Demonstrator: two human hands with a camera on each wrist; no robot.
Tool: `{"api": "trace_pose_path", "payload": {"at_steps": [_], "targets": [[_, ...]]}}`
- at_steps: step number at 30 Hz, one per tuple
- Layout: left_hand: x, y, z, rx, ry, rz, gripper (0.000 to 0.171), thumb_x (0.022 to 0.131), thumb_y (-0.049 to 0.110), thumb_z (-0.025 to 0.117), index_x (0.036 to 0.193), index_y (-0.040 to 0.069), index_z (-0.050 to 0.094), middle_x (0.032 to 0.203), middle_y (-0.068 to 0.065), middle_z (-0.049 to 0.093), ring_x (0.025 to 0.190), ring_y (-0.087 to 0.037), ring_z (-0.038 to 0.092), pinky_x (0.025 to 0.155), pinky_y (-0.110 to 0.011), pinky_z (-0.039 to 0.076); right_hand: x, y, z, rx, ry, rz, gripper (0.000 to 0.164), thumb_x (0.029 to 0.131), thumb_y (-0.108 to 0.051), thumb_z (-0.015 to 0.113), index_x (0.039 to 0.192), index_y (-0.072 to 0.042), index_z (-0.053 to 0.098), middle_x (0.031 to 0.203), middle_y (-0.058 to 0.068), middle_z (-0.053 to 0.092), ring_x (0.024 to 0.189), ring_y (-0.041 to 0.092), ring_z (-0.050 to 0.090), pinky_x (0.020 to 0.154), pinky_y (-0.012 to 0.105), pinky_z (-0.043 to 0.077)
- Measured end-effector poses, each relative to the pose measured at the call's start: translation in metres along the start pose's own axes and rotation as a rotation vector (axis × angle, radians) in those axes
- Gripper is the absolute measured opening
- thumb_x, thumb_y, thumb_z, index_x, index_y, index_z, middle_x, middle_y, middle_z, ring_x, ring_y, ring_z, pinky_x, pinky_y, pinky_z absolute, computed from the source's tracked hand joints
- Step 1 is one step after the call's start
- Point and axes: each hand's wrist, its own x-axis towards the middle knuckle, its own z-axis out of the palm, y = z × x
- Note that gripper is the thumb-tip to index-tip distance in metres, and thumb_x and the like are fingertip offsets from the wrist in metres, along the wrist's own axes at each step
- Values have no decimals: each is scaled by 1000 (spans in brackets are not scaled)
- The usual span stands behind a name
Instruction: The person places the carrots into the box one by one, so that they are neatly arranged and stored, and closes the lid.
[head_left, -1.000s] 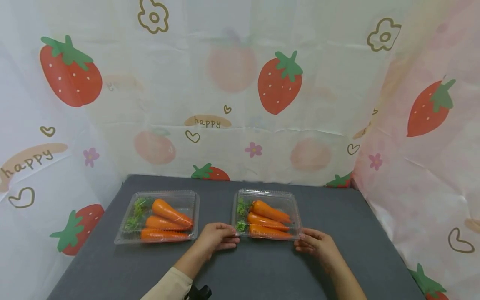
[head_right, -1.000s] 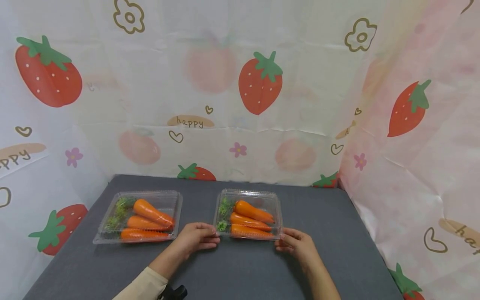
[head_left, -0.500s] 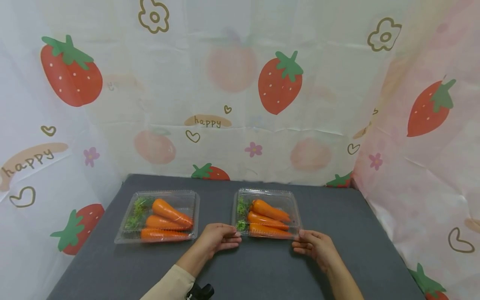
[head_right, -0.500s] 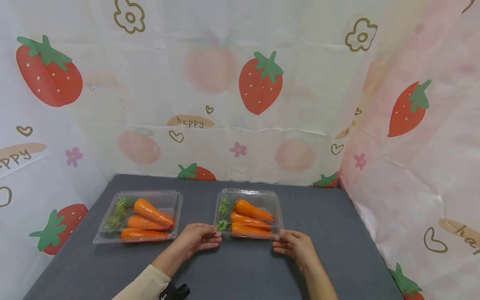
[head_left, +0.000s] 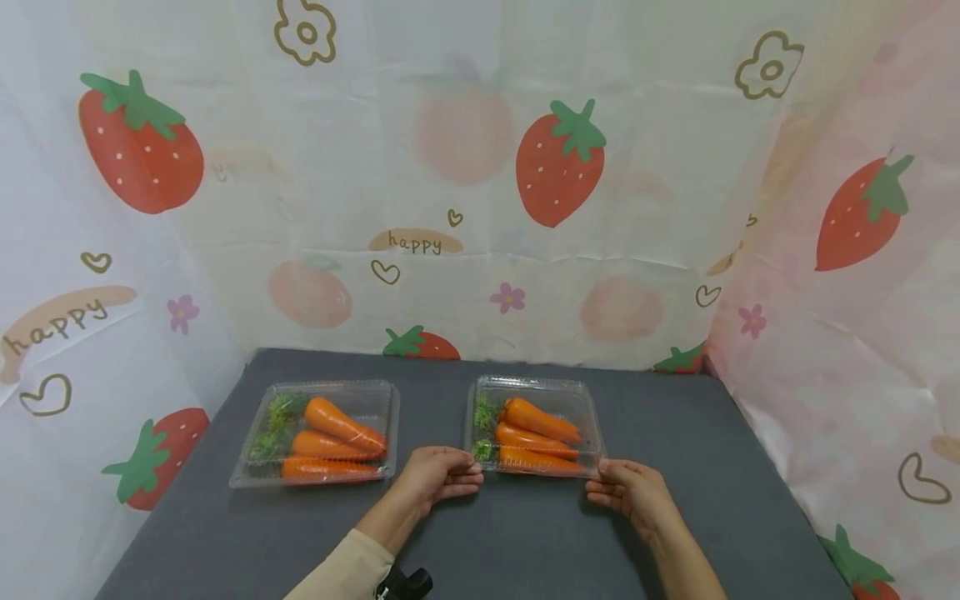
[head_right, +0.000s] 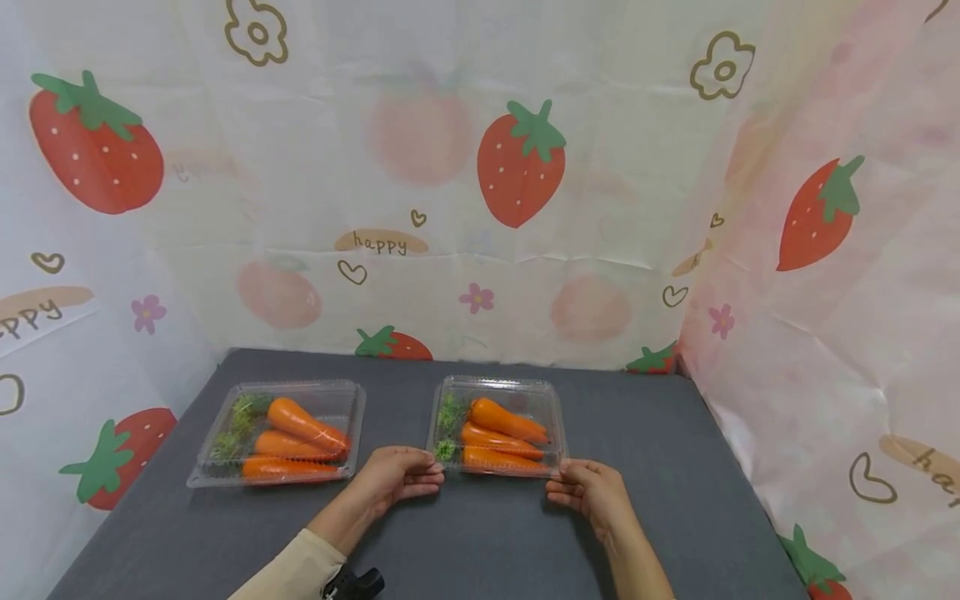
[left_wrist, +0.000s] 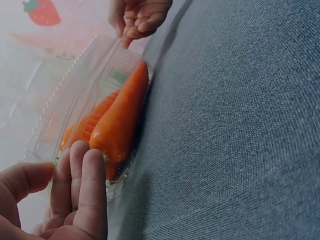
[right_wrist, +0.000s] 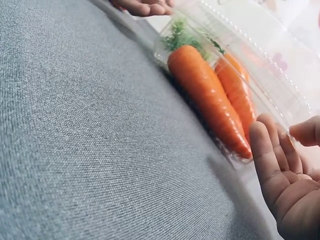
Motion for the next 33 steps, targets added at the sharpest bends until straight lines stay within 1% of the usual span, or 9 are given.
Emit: {"api": "trace_pose_path", "payload": {"at_steps": [5, 10, 13, 16, 19, 22, 26, 30, 33], "targets": [[2, -4, 0, -7, 13, 23, 32, 100, 7, 61, 124, -15, 63, 90, -11, 77, 83, -21, 76, 81, -39, 64, 1, 1, 2, 22, 20, -7, 44, 102, -10, 62, 133, 19, 50, 90, 11, 74, 79, 20, 74, 78, 37, 64], [2, -6, 0, -29, 20, 37, 31, 99, 5, 61, 123, -15, 63, 89, -11, 77, 82, -22, 76, 80, -39, 64, 1, 3, 3, 33, 13, -4, 37, 103, -5, 58, 131, 18, 52, 92, 12, 75, 79, 20, 74, 79, 37, 64], [1, -5, -1, -38, 11, 40, 31, 99, 5, 61, 122, -15, 63, 89, -11, 77, 84, -22, 76, 81, -39, 64, 2, 3, 2, 32, -1, -1, 40, 103, -9, 61, 132, 17, 52, 94, 11, 75, 82, 20, 74, 80, 36, 64], [0, -4, -2, -42, -6, 41, 31, 101, 7, 61, 123, -15, 63, 91, -12, 78, 86, -22, 77, 83, -40, 63, 2, 3, 0, 30, -10, 3, 47, 101, -16, 66, 134, 16, 51, 95, 11, 75, 84, 21, 75, 82, 37, 63], [-1, -3, -2, -47, -19, 33, 31, 102, 8, 61, 125, -14, 63, 94, -12, 77, 89, -22, 77, 85, -40, 63, 2, 2, -1, 11, -14, 14, 54, 101, -22, 68, 137, 14, 50, 98, 10, 75, 86, 20, 75, 85, 38, 63], [-1, -3, -3, -46, -25, 31, 31, 102, 8, 61, 125, -13, 63, 97, -13, 77, 91, -22, 76, 86, -40, 62, -1, 1, -1, -8, -21, 10, 57, 100, -25, 69, 138, 13, 50, 100, 11, 75, 88, 20, 75, 86, 39, 63], [-3, -3, -2, -31, -23, 32, 31, 102, 9, 62, 126, -11, 64, 104, -17, 76, 93, -22, 76, 87, -40, 62, -4, -1, 1, -37, -2, -8, 57, 100, -25, 69, 139, 12, 50, 104, 12, 75, 89, 21, 75, 86, 40, 63], [-7, -1, -3, 6, -12, 39, 34, 102, 10, 64, 129, -11, 62, 111, -22, 74, 96, -25, 76, 88, -40, 62, -5, -2, 5, -73, 40, -35, 53, 101, -21, 67, 141, 11, 50, 105, 13, 75, 90, 23, 75, 85, 41, 63], [-9, -1, -4, 55, 3, 68, 39, 101, 9, 65, 133, -13, 59, 115, -26, 72, 98, -27, 76, 87, -41, 62, -4, -1, 6, -93, 60, -62, 48, 102, -15, 66, 140, 11, 52, 104, 13, 74, 89, 23, 75, 84, 41, 63]]}}
